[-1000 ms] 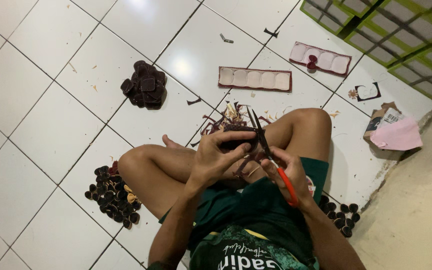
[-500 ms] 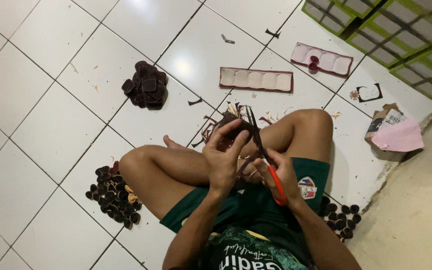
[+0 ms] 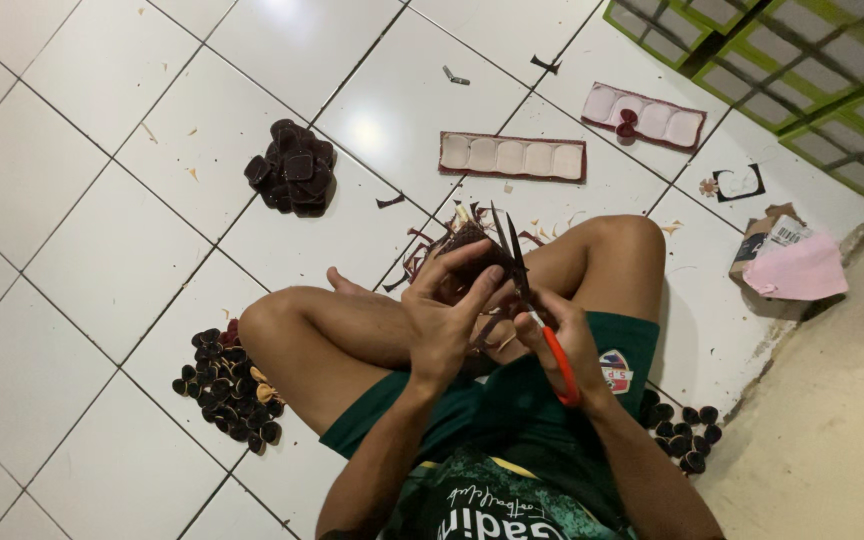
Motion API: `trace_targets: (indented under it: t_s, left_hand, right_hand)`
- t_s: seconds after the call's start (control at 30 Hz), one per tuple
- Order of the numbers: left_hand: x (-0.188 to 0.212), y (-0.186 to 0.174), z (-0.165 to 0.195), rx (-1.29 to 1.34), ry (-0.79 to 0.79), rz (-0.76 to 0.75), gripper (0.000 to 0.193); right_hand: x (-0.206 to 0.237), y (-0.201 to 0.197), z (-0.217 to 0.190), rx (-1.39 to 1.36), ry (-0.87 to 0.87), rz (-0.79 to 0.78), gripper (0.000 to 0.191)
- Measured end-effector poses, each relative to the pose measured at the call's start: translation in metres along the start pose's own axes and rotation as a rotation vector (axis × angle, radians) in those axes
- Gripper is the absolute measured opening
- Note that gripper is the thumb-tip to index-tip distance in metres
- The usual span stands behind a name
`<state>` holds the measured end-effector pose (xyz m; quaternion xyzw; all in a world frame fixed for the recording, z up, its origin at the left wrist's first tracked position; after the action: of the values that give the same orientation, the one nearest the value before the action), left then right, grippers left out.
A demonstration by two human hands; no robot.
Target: The person sits on a tiled floor and uses red-handled scissors to trim the edges of a dark brown flexible sheet. They repeatedly cut small strips from the sheet and place the trimmed pieces into a growing pile on the floor.
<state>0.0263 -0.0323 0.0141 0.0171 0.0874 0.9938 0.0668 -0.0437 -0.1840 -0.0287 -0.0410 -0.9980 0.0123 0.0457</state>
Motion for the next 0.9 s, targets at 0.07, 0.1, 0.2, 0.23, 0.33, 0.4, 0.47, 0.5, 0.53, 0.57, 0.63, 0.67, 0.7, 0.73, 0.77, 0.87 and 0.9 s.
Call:
trace_targets:
  t_s: [0.07, 0.1, 0.2, 0.23, 0.33, 0.4, 0.47, 0.5, 0.53, 0.57, 0.63, 0.67, 0.7, 0.73, 0.77, 0.87, 0.9]
  left_hand:
    - [-0.001, -0.001, -0.002, 0.028, 0.023, -0.019, 0.029]
    - [-0.002, -0.002, -0.003, 0.042, 0.035, -0.027, 0.027]
    - [-0.003, -0.005, -0.004, -0.066, -0.004, -0.008, 0.03]
    - [-0.004, -0.007, -0.004, -0.061, -0.004, -0.035, 0.029]
    - [-0.009, -0.011, 0.002, -0.057, -0.006, -0.108, 0.026]
    - [-0.011, -0.013, 0.006, -0.067, -0.011, -0.144, 0.025]
    - [-0.013, -0.014, 0.009, -0.089, -0.019, -0.167, 0.026]
    - [-0.014, -0.015, 0.011, -0.1, -0.021, -0.179, 0.027]
    - [-0.015, -0.015, 0.012, -0.096, -0.021, -0.187, 0.027]
    - [-0.015, -0.015, 0.012, -0.092, -0.021, -0.196, 0.027]
    - [-0.015, -0.016, 0.013, -0.081, -0.006, -0.205, 0.026]
    - [-0.015, -0.015, 0.013, -0.073, 0.007, -0.206, 0.026]
    - [-0.015, -0.015, 0.013, -0.065, 0.019, -0.209, 0.025]
    - [-0.014, -0.015, 0.012, -0.069, 0.011, -0.207, 0.025]
    - [-0.013, -0.015, 0.012, -0.074, 0.005, -0.203, 0.026]
    - [-0.013, -0.014, 0.01, -0.055, -0.019, -0.202, 0.026]
    - [-0.013, -0.014, 0.01, -0.042, -0.029, -0.202, 0.026]
  right_hand:
    - [0.0, -0.001, 0.0, 0.01, 0.001, 0.0, 0.073]
    - [0.0, -0.002, 0.0, 0.013, 0.024, -0.005, 0.071]
    - [0.002, -0.004, 0.0, 0.013, 0.077, -0.017, 0.066]
    - [0.002, -0.004, 0.0, 0.008, 0.082, -0.023, 0.064]
    - [0.003, -0.007, -0.004, 0.022, 0.045, -0.036, 0.059]
    - [0.002, -0.008, -0.006, 0.058, 0.014, -0.044, 0.056]
    - [0.001, -0.01, -0.007, 0.109, -0.007, -0.054, 0.054]
    - [0.001, -0.01, -0.007, 0.099, 0.01, -0.055, 0.053]
    - [0.001, -0.01, -0.006, 0.088, 0.028, -0.054, 0.052]
    - [0.002, -0.01, -0.006, 0.078, 0.047, -0.053, 0.051]
    - [0.003, -0.01, -0.006, 0.102, 0.068, -0.039, 0.049]
    - [0.003, -0.011, -0.006, 0.115, 0.078, -0.03, 0.048]
    - [0.004, -0.01, -0.006, 0.1, 0.073, -0.026, 0.048]
    - [0.005, -0.01, -0.007, 0.084, 0.069, -0.023, 0.048]
    - [0.005, -0.009, -0.007, 0.068, 0.062, -0.022, 0.048]
    - [0.007, -0.008, -0.007, 0.07, 0.098, -0.008, 0.048]
    - [0.008, -0.008, -0.007, 0.058, 0.116, -0.009, 0.048]
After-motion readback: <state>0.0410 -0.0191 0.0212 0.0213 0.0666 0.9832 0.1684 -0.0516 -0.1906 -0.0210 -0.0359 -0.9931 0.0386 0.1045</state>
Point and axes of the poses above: each hand's wrist, its own x-axis away from the middle knuckle, its own y-axis out of the palm, z = x × y, the point moved 3 cm from there along -x, towards the middle knuckle, and after that the axes turned 3 degrees about -y, right-handed, at the moved point
